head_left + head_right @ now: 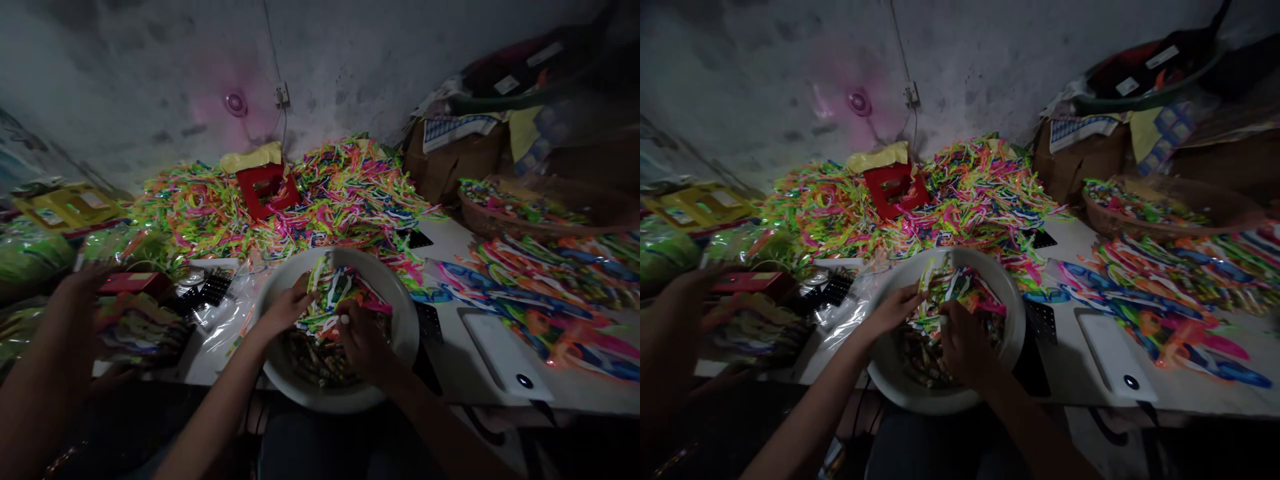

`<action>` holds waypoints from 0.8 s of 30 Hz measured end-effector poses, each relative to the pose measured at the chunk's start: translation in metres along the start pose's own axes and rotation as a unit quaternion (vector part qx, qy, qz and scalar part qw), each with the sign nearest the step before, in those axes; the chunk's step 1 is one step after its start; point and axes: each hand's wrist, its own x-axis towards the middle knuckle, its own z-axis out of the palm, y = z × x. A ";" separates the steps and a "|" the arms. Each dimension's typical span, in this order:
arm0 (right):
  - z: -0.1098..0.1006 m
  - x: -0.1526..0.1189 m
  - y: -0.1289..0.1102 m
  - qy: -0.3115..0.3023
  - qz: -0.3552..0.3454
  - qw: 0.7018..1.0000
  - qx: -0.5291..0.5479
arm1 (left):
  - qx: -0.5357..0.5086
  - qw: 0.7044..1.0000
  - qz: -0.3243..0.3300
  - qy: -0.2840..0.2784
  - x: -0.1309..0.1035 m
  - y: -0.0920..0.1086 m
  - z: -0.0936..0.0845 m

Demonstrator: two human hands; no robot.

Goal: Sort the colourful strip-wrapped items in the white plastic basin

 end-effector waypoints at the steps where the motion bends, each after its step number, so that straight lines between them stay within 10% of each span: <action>1: -0.001 0.000 -0.001 0.013 0.004 1.000 0.016 | -0.073 0.997 -0.021 -0.024 -0.011 0.002 0.000; 6: -0.001 0.002 -0.005 -0.053 0.062 0.996 0.019 | -0.309 0.945 -0.111 -0.011 -0.054 0.010 0.016; 15: -0.005 0.003 -0.003 -0.112 0.048 0.993 0.003 | -0.484 0.850 -0.140 0.155 -0.052 0.004 0.028; 24: 0.001 0.002 -0.005 -0.132 0.058 0.988 -0.055 | -0.444 0.865 -0.131 0.194 -0.053 0.008 0.029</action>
